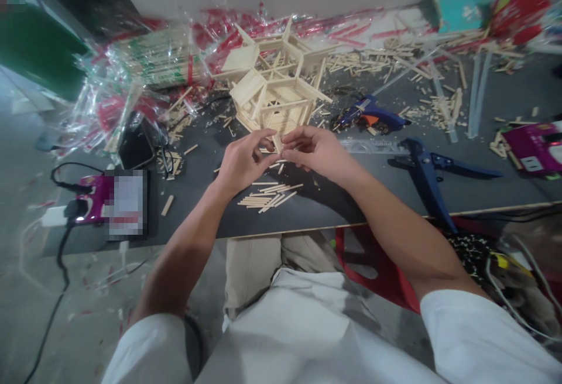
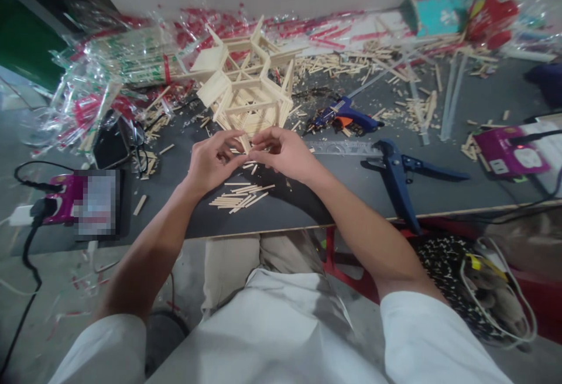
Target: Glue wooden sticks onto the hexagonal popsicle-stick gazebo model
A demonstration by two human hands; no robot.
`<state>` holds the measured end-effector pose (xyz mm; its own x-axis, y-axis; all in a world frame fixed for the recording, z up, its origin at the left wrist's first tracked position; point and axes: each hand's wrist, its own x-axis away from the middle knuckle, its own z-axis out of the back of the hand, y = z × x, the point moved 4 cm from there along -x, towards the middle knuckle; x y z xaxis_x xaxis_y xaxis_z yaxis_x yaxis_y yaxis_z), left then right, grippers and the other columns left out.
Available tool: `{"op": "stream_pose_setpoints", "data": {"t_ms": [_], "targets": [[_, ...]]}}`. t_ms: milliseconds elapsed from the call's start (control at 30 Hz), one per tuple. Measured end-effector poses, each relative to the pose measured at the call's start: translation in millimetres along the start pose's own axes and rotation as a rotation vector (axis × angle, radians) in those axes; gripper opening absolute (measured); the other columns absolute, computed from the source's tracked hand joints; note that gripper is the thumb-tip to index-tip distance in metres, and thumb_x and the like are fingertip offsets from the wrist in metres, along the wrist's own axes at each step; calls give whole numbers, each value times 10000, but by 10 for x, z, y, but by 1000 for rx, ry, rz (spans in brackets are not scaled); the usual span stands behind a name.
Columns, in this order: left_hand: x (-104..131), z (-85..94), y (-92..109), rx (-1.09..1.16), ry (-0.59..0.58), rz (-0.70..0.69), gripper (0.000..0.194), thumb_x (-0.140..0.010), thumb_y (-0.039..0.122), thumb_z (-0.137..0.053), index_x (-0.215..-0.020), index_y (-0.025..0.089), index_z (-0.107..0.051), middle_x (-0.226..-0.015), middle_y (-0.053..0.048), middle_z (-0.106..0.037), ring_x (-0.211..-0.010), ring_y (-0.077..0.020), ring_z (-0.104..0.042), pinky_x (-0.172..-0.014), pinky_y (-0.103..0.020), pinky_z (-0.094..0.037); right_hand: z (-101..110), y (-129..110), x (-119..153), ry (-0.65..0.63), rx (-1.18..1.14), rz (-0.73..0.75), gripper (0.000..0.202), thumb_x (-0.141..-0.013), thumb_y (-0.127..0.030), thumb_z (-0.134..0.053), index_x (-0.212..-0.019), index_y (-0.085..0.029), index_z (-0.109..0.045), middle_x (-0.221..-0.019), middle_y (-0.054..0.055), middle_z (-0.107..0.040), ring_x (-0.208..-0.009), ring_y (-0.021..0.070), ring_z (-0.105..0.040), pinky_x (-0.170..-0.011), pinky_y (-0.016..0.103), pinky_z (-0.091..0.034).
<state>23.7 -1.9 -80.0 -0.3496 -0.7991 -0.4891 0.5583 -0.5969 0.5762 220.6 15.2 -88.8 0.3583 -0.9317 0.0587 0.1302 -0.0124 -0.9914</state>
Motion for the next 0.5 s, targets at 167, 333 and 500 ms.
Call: {"op": "stream_pose_setpoints", "data": {"t_ms": [167,333,500], "targets": [[2,-18,-59,112,46,34,418,-901,253,-842,-1282,184,-683,-855,6,-763,-559,-66,-622,-616,-187,-528,531,-169,50,254,436,189,214,-843,-376,-826,-935,-208,-731,-883,46,-762,-770,182,-685,-702,319,-549],[-6,-35,-134,269,37,141,453,-904,362,-824,-1297,186,-681,-788,7,-744,-543,-86,-615,-570,-209,-530,1253,-139,126,800,868,135,332,-980,-317,-694,-1240,-111,-690,-1113,173,-753,-963,223,-690,-888,368,-524],[-46,-8,-188,431,2,269,523,-845,403,-849,-1298,195,-688,-770,6,-732,-503,-87,-584,-489,-212,-504,1610,270,86,578,1181,-295,682,-813,-478,-897,-1360,-117,-709,-1347,280,-681,-1326,387,-587,-1132,558,-404]]}}
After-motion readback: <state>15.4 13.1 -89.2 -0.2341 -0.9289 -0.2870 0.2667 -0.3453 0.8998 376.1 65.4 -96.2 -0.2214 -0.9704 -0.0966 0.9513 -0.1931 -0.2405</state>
